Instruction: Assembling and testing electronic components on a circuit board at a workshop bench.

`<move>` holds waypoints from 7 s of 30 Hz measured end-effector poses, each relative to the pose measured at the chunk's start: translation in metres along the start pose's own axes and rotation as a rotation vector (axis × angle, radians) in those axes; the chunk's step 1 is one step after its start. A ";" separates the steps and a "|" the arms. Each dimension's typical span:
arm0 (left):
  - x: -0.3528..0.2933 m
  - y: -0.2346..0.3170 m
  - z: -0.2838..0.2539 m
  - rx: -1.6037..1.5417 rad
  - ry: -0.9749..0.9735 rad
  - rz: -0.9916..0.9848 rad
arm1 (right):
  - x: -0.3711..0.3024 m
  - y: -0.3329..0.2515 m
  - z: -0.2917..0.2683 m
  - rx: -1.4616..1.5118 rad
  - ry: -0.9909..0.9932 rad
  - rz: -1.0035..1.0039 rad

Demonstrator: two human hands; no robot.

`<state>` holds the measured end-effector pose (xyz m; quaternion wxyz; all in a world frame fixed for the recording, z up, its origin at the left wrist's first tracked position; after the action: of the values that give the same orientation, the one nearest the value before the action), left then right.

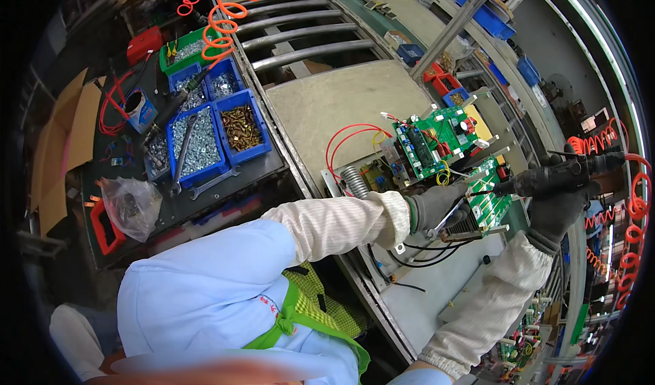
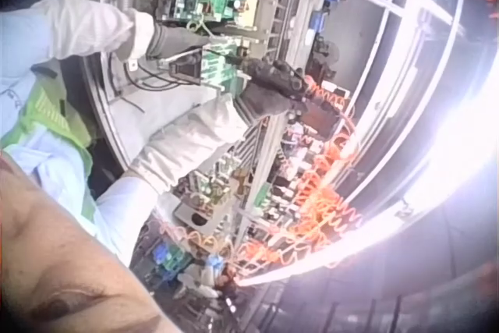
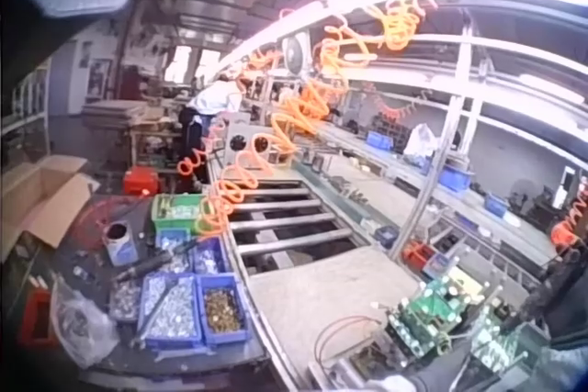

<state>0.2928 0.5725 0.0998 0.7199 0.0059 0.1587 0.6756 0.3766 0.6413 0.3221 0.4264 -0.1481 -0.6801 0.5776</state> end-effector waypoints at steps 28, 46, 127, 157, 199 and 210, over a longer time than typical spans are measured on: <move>-0.002 0.017 -0.003 0.067 -0.134 -0.018 | 0.004 0.033 0.010 -0.477 0.283 -0.192; -0.002 0.019 0.000 0.037 -0.137 -0.045 | 0.003 0.028 0.026 -0.412 0.227 -0.134; -0.506 0.278 -0.323 2.284 1.150 0.234 | -0.229 0.192 0.385 -0.763 -0.978 -0.417; -0.578 0.260 -0.260 1.375 1.130 0.950 | -0.205 0.264 0.549 -1.041 -0.783 -0.769; -0.706 0.143 -0.206 1.366 1.130 0.918 | -0.252 0.200 0.391 -0.357 -0.816 -0.004; -0.640 0.147 -0.309 2.103 1.421 0.383 | -0.281 0.198 0.381 -0.558 -1.021 -0.184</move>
<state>0.0532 -0.1022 -0.0198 0.0186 0.2314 0.9572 0.1730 0.1997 0.2522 0.0380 0.0381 0.1019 -0.9357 0.3355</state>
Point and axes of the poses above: each hand's wrist, its own x-axis towards the middle knuckle, its own z-axis out of the palm, y = z × x, the point moved 4 cm from there along x, towards the middle knuckle, and after that the axes turned 12 degrees about -x, right-handed, at the moved point
